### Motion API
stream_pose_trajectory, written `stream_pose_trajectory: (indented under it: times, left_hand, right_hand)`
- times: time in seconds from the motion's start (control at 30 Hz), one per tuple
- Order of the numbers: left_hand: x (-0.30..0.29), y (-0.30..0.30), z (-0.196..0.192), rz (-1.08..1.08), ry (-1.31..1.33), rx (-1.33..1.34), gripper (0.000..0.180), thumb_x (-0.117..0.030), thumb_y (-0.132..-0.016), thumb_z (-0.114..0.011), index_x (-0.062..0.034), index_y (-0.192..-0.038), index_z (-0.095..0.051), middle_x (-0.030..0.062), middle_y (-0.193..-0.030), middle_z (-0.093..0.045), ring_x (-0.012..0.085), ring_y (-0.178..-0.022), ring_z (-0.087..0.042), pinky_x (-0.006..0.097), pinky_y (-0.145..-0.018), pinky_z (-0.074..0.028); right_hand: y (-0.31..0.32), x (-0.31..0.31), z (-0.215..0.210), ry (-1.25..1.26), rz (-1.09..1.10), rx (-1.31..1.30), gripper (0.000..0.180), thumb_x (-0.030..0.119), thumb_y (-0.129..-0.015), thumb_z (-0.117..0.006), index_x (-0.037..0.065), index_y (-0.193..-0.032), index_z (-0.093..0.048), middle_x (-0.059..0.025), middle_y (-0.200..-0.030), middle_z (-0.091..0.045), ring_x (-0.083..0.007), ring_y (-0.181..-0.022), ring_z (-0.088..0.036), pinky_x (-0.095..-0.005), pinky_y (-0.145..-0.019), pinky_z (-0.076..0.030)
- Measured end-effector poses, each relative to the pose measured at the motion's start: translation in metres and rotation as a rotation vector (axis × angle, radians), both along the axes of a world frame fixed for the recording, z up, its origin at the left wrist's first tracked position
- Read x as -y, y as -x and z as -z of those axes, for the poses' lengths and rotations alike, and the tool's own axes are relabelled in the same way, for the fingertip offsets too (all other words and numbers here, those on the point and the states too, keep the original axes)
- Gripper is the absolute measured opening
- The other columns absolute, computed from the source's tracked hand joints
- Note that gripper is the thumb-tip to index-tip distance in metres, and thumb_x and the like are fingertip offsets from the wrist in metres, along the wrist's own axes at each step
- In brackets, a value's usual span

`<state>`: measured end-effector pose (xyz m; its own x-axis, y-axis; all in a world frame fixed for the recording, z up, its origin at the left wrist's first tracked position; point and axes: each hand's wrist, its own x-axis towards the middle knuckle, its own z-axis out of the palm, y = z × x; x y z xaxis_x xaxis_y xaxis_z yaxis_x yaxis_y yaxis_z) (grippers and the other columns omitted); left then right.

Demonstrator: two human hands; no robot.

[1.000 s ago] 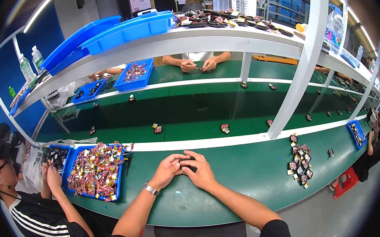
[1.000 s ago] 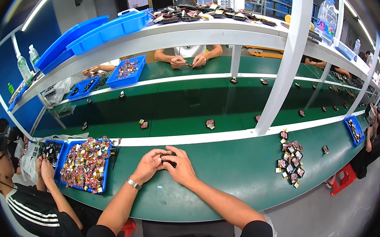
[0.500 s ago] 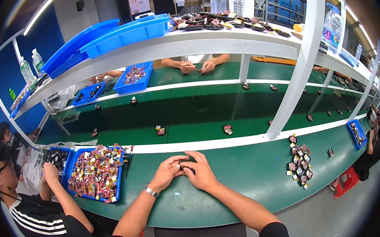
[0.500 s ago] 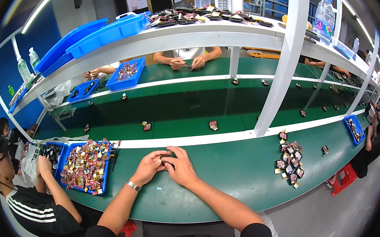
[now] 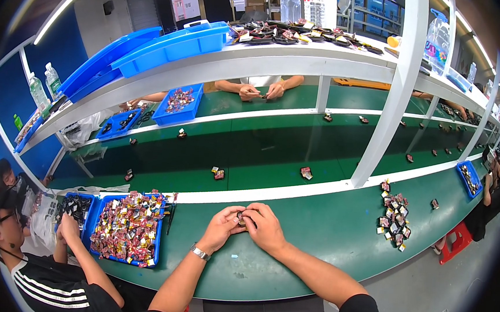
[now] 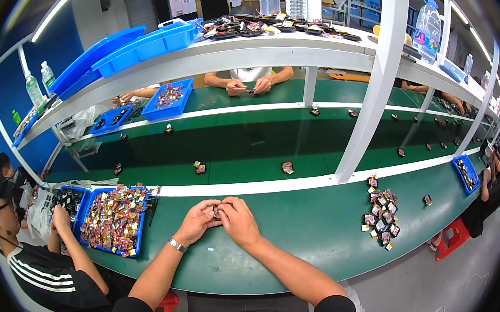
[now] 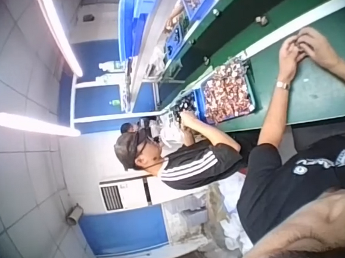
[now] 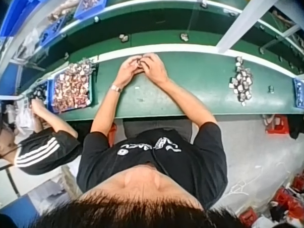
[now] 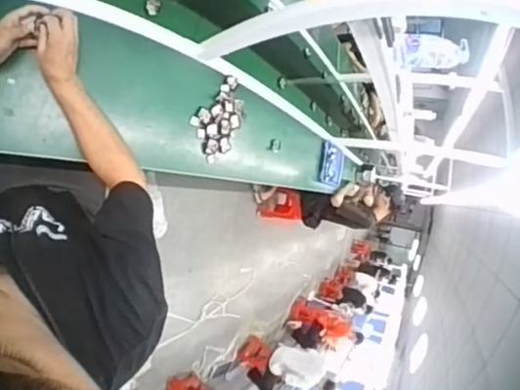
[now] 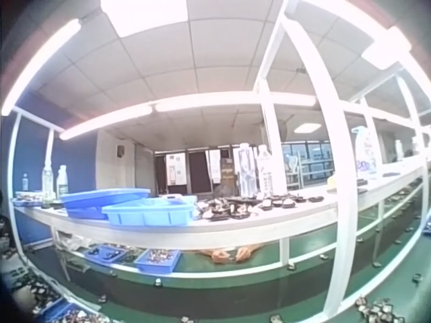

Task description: Sorting and assembling small electronic components or badges on a factory production line.

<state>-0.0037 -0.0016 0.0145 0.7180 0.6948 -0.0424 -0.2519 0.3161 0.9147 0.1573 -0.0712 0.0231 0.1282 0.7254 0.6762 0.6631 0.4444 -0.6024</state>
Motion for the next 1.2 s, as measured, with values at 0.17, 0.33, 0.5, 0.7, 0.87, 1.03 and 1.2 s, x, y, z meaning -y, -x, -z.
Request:
stream_pose_trajectory:
  times: [0.17, 0.33, 0.5, 0.7, 0.87, 1.03, 1.2]
  left_hand:
    - [0.005, -0.006, -0.002, -0.069, -0.063, -0.079, 0.029, -0.007, -0.098, -0.051, -0.0016, -0.127, -0.049, 0.0083, -0.118, -0.062, 0.0165, -0.106, -0.062, 0.032, -0.089, -0.054]
    - [0.007, -0.008, 0.002, -0.158, -0.101, -0.156, 0.025, -0.007, -0.097, -0.052, -0.0014, -0.122, -0.052, 0.0068, -0.109, -0.065, 0.0143, -0.096, -0.065, 0.029, -0.08, -0.055]
    - [0.01, -0.013, 0.004, -0.2, -0.22, -0.232, 0.023, -0.008, -0.097, -0.052, -0.0016, -0.119, -0.055, 0.0057, -0.105, -0.067, 0.0112, -0.092, -0.065, 0.025, -0.075, -0.055]
    - [0.009, -0.012, 0.006, -0.18, -0.223, -0.19, 0.023, -0.006, -0.098, -0.052, -0.0016, -0.12, -0.055, 0.0049, -0.106, -0.066, 0.0094, -0.092, -0.064, 0.023, -0.074, -0.054]
    - [0.01, -0.016, 0.002, -0.176, -0.166, -0.092, 0.035, -0.006, -0.097, -0.052, -0.0009, -0.131, -0.045, 0.0133, -0.117, -0.061, 0.0183, -0.097, -0.065, 0.03, -0.077, -0.058]
    - [-0.003, -0.008, 0.007, -0.354, -0.317, -0.138, 0.035, -0.002, -0.096, -0.048, 0.0035, -0.13, -0.044, 0.0178, -0.121, -0.059, 0.0211, -0.094, -0.066, 0.031, -0.077, -0.058]
    - [-0.005, -0.002, 0.009, -0.407, -0.355, -0.154, 0.026, -0.001, -0.095, -0.048, 0.0051, -0.121, -0.051, 0.0167, -0.112, -0.064, 0.0189, -0.087, -0.067, 0.029, -0.072, -0.058]
  right_hand:
    - [0.002, 0.0, 0.002, 0.004, -0.005, -0.024, 0.015, 0.002, -0.079, -0.068, 0.003, -0.094, -0.063, -0.0093, -0.099, -0.06, -0.029, -0.092, -0.059, -0.0376, -0.079, -0.051]
    - [0.006, 0.0, 0.006, 0.051, -0.047, -0.165, 0.013, 0.002, -0.081, -0.067, 0.003, -0.093, -0.063, -0.0092, -0.098, -0.06, -0.0256, -0.083, -0.062, -0.035, -0.072, -0.053]
    - [0.006, -0.001, 0.01, 0.113, -0.041, -0.306, 0.016, 0.003, -0.083, -0.066, 0.002, -0.097, -0.061, -0.0101, -0.095, -0.061, -0.0203, -0.071, -0.064, -0.0313, -0.063, -0.054]
    - [0.003, 0.001, 0.002, 0.223, -0.027, -0.337, 0.019, 0.002, -0.082, -0.068, -0.001, -0.101, -0.063, -0.0114, -0.092, -0.062, -0.0172, -0.073, -0.066, -0.0267, -0.064, -0.054]
    - [-0.016, -0.021, 0.016, 0.326, -0.09, -0.456, 0.021, 0.005, -0.083, -0.069, 0.001, -0.103, -0.066, -0.0088, -0.088, -0.069, -0.0121, -0.073, -0.066, -0.0266, -0.068, -0.054]
    - [-0.067, -0.101, -0.001, 0.403, 0.232, -0.512, 0.016, 0.011, -0.081, -0.073, 0.001, -0.093, -0.069, -0.0101, -0.085, -0.07, -0.0182, -0.078, -0.067, -0.0309, -0.072, -0.053]
    - [-0.079, -0.127, 0.0, 0.467, 0.585, 0.215, 0.018, 0.018, -0.081, -0.072, 0.005, -0.094, -0.071, -0.0093, -0.1, -0.064, -0.0316, -0.097, -0.06, -0.0425, -0.083, -0.049]
